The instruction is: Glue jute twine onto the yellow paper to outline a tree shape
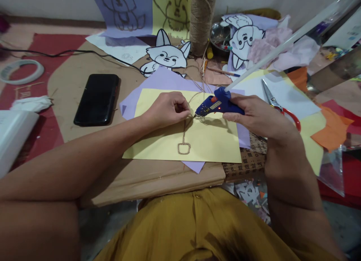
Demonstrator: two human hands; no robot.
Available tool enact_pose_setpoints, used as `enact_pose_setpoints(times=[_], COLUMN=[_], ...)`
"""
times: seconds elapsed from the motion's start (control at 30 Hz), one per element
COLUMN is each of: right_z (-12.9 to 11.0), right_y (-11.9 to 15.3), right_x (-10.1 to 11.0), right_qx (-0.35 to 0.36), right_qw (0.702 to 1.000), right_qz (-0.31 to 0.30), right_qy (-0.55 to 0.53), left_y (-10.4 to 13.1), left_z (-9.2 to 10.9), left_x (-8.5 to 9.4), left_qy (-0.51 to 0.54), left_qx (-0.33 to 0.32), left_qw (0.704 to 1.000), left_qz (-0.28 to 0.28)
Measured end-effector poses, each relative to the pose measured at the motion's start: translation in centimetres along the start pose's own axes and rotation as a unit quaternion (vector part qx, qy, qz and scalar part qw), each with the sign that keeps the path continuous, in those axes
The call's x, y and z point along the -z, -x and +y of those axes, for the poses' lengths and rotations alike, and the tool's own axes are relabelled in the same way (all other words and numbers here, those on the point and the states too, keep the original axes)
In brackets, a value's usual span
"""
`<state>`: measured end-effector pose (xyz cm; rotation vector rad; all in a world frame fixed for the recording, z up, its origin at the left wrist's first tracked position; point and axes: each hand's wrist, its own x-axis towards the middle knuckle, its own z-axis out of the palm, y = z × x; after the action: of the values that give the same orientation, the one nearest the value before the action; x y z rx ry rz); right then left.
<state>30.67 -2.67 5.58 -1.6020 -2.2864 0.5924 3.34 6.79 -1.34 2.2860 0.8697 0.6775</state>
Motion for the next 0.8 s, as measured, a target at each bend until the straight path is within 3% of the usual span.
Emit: enact_pose_setpoints(times=[0.8], right_z=[0.49], right_y=[0.31], right_x=[0.56], right_qx=[-0.015], right_qw=[1.0], right_qz=[0.009], right_qy=[0.014], left_y=[0.11], left_z=[-0.04], left_x=[-0.09], left_qy=[0.014], left_qx=[0.001], left_qw=[1.0], left_qz=[0.004])
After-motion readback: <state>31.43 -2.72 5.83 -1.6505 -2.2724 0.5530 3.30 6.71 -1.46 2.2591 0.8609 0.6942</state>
